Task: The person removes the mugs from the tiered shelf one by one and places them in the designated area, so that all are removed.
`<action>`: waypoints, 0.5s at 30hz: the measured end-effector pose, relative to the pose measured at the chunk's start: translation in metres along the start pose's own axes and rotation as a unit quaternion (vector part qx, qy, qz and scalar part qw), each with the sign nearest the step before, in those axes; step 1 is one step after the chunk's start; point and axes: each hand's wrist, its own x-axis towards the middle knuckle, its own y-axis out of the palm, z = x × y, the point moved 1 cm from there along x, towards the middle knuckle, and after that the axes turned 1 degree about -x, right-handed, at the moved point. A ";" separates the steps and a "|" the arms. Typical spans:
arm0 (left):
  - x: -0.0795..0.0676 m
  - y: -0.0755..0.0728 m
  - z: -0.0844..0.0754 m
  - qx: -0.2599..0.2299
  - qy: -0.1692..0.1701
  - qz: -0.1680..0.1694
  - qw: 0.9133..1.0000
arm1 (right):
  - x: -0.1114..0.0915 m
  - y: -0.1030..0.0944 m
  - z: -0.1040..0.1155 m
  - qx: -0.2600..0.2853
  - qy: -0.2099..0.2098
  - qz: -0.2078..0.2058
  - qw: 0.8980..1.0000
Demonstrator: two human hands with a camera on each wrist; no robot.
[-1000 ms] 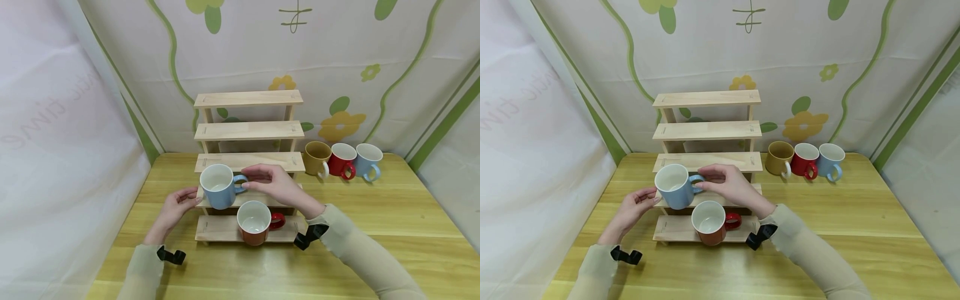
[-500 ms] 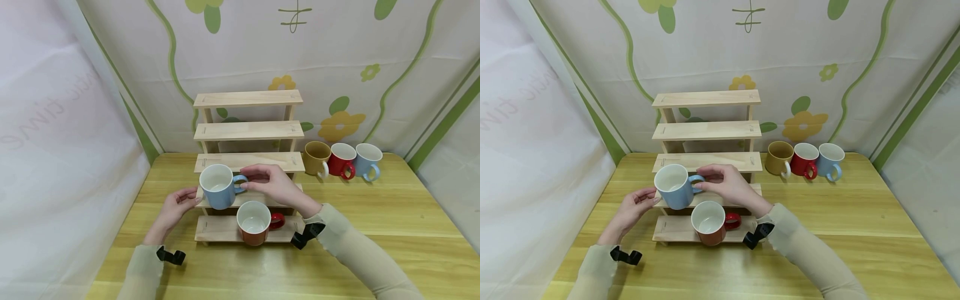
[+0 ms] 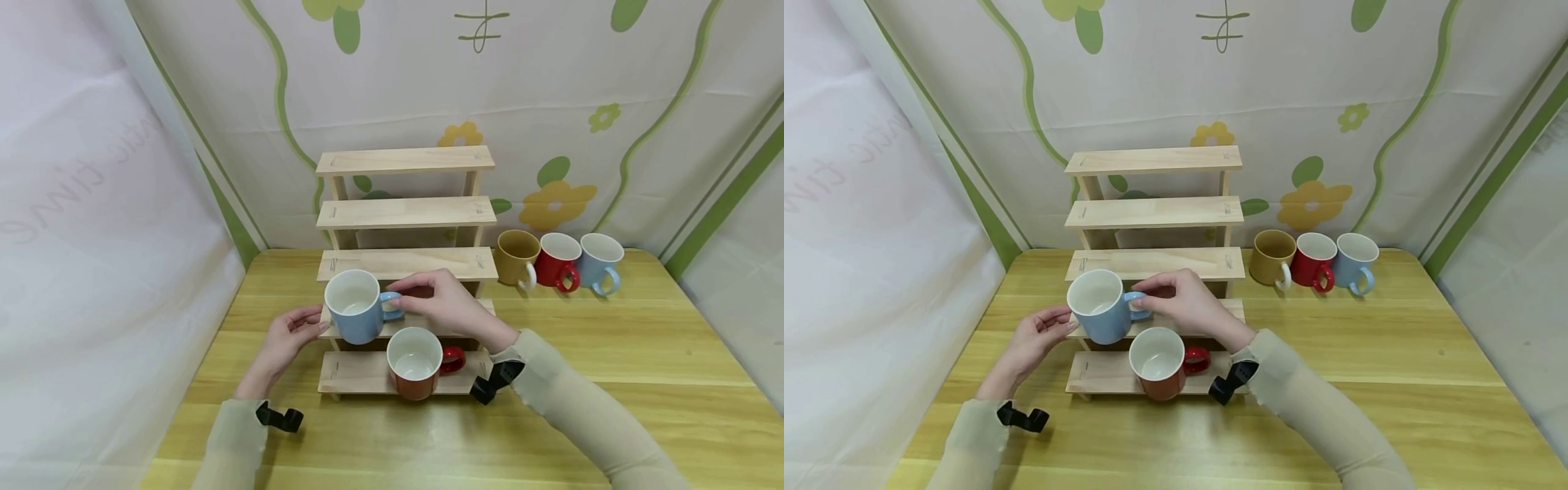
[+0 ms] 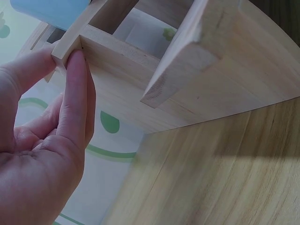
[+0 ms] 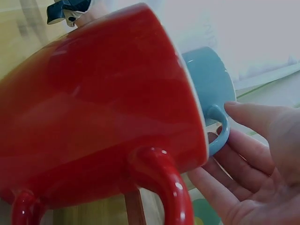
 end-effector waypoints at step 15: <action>0.000 -0.001 0.000 0.003 0.000 0.004 1.000 | 0.011 0.005 0.000 0.001 0.012 0.055 0.998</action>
